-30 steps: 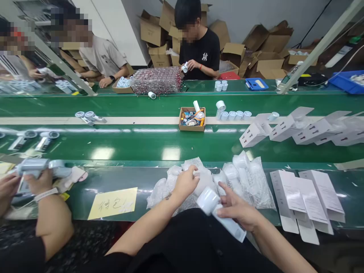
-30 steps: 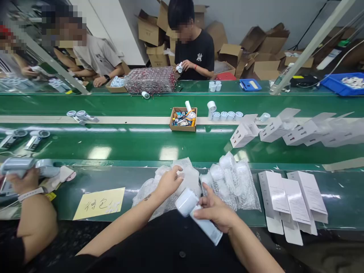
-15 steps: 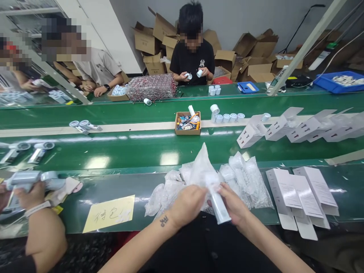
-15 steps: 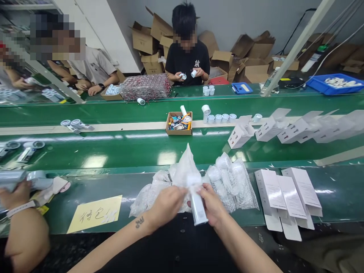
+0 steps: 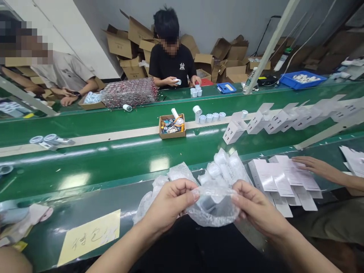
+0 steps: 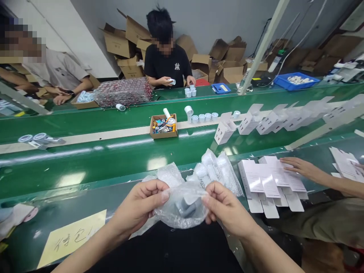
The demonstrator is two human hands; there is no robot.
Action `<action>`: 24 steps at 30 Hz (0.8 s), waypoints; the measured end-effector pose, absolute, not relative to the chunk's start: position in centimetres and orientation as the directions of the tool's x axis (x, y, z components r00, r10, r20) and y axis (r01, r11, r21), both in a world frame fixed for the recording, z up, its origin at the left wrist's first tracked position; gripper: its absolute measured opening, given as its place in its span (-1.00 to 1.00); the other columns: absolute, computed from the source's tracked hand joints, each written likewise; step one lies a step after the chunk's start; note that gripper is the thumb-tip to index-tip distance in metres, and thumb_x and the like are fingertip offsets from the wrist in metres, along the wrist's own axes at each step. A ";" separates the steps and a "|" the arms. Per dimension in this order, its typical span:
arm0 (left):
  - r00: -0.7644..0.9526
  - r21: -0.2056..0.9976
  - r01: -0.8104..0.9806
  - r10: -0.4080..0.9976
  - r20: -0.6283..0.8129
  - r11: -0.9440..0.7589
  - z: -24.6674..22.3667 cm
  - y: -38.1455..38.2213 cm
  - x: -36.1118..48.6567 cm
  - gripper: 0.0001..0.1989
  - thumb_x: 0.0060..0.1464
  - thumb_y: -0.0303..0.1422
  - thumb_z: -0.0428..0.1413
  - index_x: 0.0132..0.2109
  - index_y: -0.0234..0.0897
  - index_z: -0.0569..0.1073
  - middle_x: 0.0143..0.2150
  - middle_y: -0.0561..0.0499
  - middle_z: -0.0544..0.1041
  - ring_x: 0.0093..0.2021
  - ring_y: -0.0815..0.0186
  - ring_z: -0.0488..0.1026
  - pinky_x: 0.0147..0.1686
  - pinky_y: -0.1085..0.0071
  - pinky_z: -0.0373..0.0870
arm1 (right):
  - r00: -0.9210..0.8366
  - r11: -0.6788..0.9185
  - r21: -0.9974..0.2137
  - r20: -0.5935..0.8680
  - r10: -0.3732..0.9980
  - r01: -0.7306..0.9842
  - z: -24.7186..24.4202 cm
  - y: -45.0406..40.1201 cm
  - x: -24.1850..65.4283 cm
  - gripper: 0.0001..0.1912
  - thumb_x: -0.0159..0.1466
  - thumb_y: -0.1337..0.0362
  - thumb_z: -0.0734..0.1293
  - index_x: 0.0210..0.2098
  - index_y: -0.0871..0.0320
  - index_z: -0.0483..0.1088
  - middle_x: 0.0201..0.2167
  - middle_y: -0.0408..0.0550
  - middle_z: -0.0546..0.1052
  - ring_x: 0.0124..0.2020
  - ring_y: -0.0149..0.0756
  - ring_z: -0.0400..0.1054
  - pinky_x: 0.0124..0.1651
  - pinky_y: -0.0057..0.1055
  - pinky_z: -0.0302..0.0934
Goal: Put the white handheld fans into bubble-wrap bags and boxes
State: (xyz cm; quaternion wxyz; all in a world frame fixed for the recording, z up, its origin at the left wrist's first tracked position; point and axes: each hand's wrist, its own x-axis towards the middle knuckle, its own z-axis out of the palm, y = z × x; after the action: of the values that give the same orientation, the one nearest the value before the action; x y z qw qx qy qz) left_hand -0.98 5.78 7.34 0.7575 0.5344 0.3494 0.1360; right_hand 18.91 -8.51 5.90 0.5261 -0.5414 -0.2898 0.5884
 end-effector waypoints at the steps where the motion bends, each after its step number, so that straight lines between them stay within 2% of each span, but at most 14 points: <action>1: 0.753 0.938 0.169 0.574 -0.321 0.303 7.9 5.8 -0.8 -0.67 0.00 -0.09 0.21 -0.35 -0.32 0.47 -0.56 0.09 0.35 -0.60 0.50 0.20 -0.62 0.56 0.13 | 0.176 -0.208 -0.917 -0.279 0.944 -0.339 5.9 -8.2 18.9 -0.69 0.20 0.04 0.39 -0.42 0.12 0.28 -0.48 -0.22 0.35 -0.50 -0.47 0.24 -0.41 -0.50 0.19; 4: 0.893 0.973 0.145 0.448 -0.049 -0.182 8.9 5.8 -0.5 -0.58 0.02 0.00 0.18 -0.13 -0.22 0.51 -0.22 -0.09 0.48 -0.23 0.24 0.46 -0.30 0.40 0.44 | 0.196 -0.115 -0.877 -0.229 0.953 -0.467 5.4 -7.3 17.9 -0.72 0.16 0.09 0.43 -0.42 0.15 0.34 -0.06 -0.07 0.39 -0.19 -0.36 0.33 -0.23 -0.44 0.27; 5: 0.929 0.921 0.109 0.369 0.040 -0.373 8.8 5.8 -0.3 -0.48 -0.06 0.04 0.23 -0.01 -0.16 0.48 0.00 -0.16 0.44 -0.01 0.09 0.42 -0.14 0.29 0.46 | 0.170 -0.130 -0.829 -0.260 0.951 -0.544 5.2 -7.0 17.2 -0.71 0.16 0.08 0.43 -0.41 0.14 0.33 -0.04 -0.07 0.39 -0.20 -0.34 0.34 -0.23 -0.40 0.29; 7: 0.958 0.754 0.018 0.227 0.175 -0.656 7.6 5.9 0.2 -0.17 -0.21 0.06 0.30 0.21 -0.06 0.30 0.30 -0.22 0.16 0.26 -0.12 0.17 0.05 0.11 0.38 | 0.123 -0.159 -0.741 -0.311 0.942 -0.653 4.8 -6.5 15.9 -0.69 0.15 0.05 0.42 -0.42 0.12 0.29 -0.27 -0.14 0.44 -0.36 -0.39 0.33 -0.31 -0.40 0.29; 8: 0.956 0.671 -0.017 0.184 0.228 -0.741 6.7 5.9 0.5 -0.11 -0.19 0.04 0.30 0.28 -0.04 0.20 0.35 -0.24 0.09 0.29 -0.13 0.13 0.08 0.08 0.37 | 0.111 -0.160 -0.750 -0.297 0.949 -0.641 4.8 -6.3 15.4 -0.70 0.15 0.05 0.41 -0.42 0.12 0.29 -0.38 -0.19 0.42 -0.42 -0.43 0.30 -0.31 -0.42 0.28; 10: 0.945 0.554 -0.078 0.116 0.307 -0.829 4.7 6.2 1.2 -0.22 0.04 -0.11 0.21 0.34 -0.05 0.07 0.28 -0.25 0.24 0.20 0.00 0.30 0.02 0.17 0.42 | 0.060 -0.141 -0.854 -0.197 0.979 -0.500 4.9 -6.4 15.5 -0.75 0.16 0.11 0.41 -0.42 0.13 0.33 -0.44 -0.21 0.39 -0.39 -0.43 0.30 -0.21 -0.42 0.27; 12: 0.934 0.494 -0.106 0.084 0.348 -0.863 3.2 6.6 1.8 -0.44 0.17 -0.31 0.07 0.30 -0.04 0.16 0.01 -0.13 0.51 -0.08 0.17 0.49 -0.14 0.32 0.47 | -0.014 -0.146 -0.921 -0.151 0.988 -0.360 4.6 -7.4 17.2 -0.81 0.14 0.17 0.42 -0.38 0.14 0.39 -0.35 -0.16 0.44 -0.26 -0.37 0.36 -0.09 -0.37 0.27; 13: 0.929 0.494 -0.091 0.105 0.356 -0.865 2.8 6.9 1.9 -0.53 0.18 -0.37 0.03 0.23 -0.04 0.26 -0.15 -0.06 0.57 -0.21 0.23 0.52 -0.23 0.38 0.47 | 0.046 -0.162 -0.920 -0.190 0.981 -0.357 3.9 -8.1 18.5 -0.81 0.12 0.18 0.44 -0.37 0.14 0.40 -0.33 -0.14 0.45 -0.24 -0.34 0.38 -0.09 -0.36 0.29; 15: 0.895 0.572 0.051 0.291 0.338 -0.819 2.6 7.6 2.1 -0.70 0.18 -0.36 0.01 0.03 -0.08 0.46 -0.32 0.00 0.57 -0.35 0.26 0.50 -0.33 0.42 0.43 | 0.400 -0.162 -0.858 -0.385 0.832 -0.488 1.3 -10.0 21.8 -0.75 0.05 0.16 0.48 -0.41 0.11 0.36 -0.40 -0.16 0.44 -0.35 -0.33 0.40 -0.27 -0.37 0.35; 16: 0.847 0.643 0.171 0.445 0.292 -0.747 2.8 8.0 2.2 -0.77 0.17 -0.31 0.02 -0.08 -0.10 0.51 -0.34 0.00 0.57 -0.35 0.25 0.50 -0.33 0.41 0.42 | 0.618 -0.095 -0.822 -0.493 0.613 -0.561 -0.6 -10.9 23.5 -0.70 0.00 0.15 0.49 -0.44 0.09 0.31 -0.46 -0.19 0.41 -0.43 -0.35 0.38 -0.38 -0.41 0.35; 17: 0.773 0.721 0.292 0.598 0.209 -0.629 3.1 8.5 2.3 -0.79 0.17 -0.22 0.03 -0.17 -0.14 0.53 -0.34 -0.01 0.57 -0.34 0.24 0.49 -0.34 0.41 0.41 | 0.736 -0.020 -0.800 -0.562 0.377 -0.600 -2.8 -11.6 25.0 -0.64 -0.06 0.16 0.53 -0.45 0.08 0.27 -0.53 -0.22 0.37 -0.48 -0.35 0.35 -0.44 -0.40 0.35; 19: 0.597 0.847 0.442 0.802 -0.033 -0.295 3.7 9.4 2.8 -0.65 0.11 -0.02 0.04 -0.29 -0.20 0.52 -0.36 -0.01 0.55 -0.38 0.23 0.46 -0.40 0.41 0.38 | 0.769 0.015 -0.791 -0.589 0.247 -0.611 -7.0 -12.6 27.2 -0.57 -0.10 0.15 0.53 -0.45 0.04 0.19 -0.55 -0.23 0.34 -0.49 -0.31 0.35 -0.43 -0.35 0.38; 21: 0.503 0.906 0.422 0.822 -0.269 0.039 4.1 10.0 3.3 -0.50 -0.02 0.14 0.07 -0.36 -0.25 0.49 -0.43 0.00 0.50 -0.46 0.25 0.39 -0.50 0.42 0.32 | 0.788 0.039 -0.800 -0.580 0.205 -0.599 -10.2 -12.7 28.2 -0.53 -0.13 0.13 0.54 -0.47 0.01 0.15 -0.57 -0.25 0.30 -0.50 -0.30 0.34 -0.43 -0.31 0.40; 24: 0.495 0.870 0.288 0.716 -0.492 0.399 3.9 10.2 3.5 -0.43 -0.24 0.20 0.20 -0.43 -0.29 0.43 -0.53 0.05 0.41 -0.53 0.33 0.30 -0.54 0.45 0.25 | 0.817 0.082 -0.820 -0.544 0.193 -0.566 -12.2 -12.5 28.0 -0.54 -0.12 0.01 0.50 -0.48 -0.01 0.15 -0.61 -0.27 0.25 -0.52 -0.28 0.34 -0.40 -0.24 0.44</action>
State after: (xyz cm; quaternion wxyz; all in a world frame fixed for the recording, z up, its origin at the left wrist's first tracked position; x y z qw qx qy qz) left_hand 3.53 10.17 3.87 0.6868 0.5254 0.4775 0.1558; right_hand 27.99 -12.54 -12.17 0.7202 -0.6242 0.1494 0.2634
